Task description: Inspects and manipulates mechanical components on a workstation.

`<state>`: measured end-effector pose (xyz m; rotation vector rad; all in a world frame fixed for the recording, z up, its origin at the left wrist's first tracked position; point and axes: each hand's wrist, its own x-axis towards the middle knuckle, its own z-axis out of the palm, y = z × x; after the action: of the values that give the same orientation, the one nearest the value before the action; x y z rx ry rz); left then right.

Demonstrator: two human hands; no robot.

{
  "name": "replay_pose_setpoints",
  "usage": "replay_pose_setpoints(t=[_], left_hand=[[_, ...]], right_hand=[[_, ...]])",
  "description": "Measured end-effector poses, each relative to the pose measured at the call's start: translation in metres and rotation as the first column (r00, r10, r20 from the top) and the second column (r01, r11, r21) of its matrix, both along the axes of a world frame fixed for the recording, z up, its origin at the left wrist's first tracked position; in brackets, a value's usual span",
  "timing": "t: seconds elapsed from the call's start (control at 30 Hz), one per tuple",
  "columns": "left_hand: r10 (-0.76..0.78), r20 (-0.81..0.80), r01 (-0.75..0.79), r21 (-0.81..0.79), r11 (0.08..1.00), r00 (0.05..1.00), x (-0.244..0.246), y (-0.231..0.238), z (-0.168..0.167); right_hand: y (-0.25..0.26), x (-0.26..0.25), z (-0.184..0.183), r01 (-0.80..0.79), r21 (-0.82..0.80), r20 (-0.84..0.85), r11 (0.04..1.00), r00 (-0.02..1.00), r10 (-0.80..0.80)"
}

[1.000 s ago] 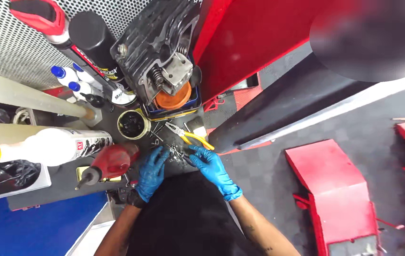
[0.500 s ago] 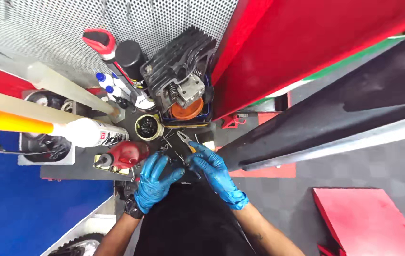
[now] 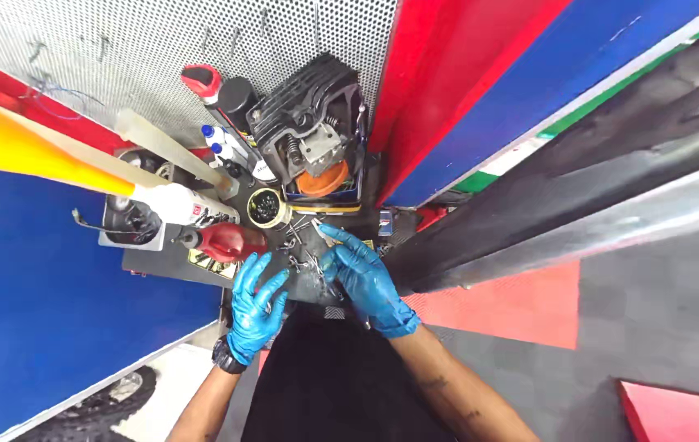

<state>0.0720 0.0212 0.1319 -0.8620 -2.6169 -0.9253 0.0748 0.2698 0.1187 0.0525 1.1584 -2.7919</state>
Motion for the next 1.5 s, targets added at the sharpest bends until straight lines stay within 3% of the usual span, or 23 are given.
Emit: replay_pose_setpoints(t=[0.1,0.23,0.33,0.93,1.03,1.17,1.27,1.33,1.5], left_hand=[[0.026,0.024,-0.028,0.087,0.996,0.999,0.007,0.000,0.000],[0.036,-0.275,-0.052,-0.051,0.997,0.961,0.019,0.003,0.008],[0.007,-0.410,-0.044,-0.080,0.996,0.912,0.022,0.002,0.019],[-0.041,-0.505,-0.017,-0.109,0.994,0.862,0.034,0.008,0.047],[-0.023,-0.480,-0.012,-0.069,0.998,0.877,0.040,0.019,0.049],[0.059,-0.316,-0.006,0.168,0.986,0.947,0.051,0.039,0.055],[0.104,-0.220,-0.043,0.266,0.963,0.970,0.063,0.052,0.056],[0.117,-0.179,-0.056,0.313,0.948,0.977,0.070,0.061,0.054],[0.085,-0.081,-0.042,0.433,0.900,0.993,0.093,0.095,0.041]], right_hand=[[0.003,0.004,-0.003,-0.012,-0.072,-0.013,0.997,1.000,0.011],[0.001,0.006,0.001,-0.039,-0.042,-0.046,0.998,0.998,0.037],[-0.004,0.005,0.008,-0.054,-0.041,-0.075,0.998,0.996,0.051],[-0.011,0.001,0.043,-0.141,-0.156,-0.180,0.978,0.977,0.112],[-0.003,0.008,0.048,-0.145,-0.185,-0.210,0.972,0.972,0.105],[0.009,0.018,0.053,-0.163,-0.231,-0.235,0.959,0.966,0.107],[0.015,0.021,0.054,-0.165,-0.301,-0.228,0.939,0.969,0.097],[0.014,0.020,0.055,-0.122,-0.262,-0.205,0.957,0.976,0.068],[-0.004,0.001,0.052,0.066,-0.101,0.120,0.993,0.991,-0.054]])
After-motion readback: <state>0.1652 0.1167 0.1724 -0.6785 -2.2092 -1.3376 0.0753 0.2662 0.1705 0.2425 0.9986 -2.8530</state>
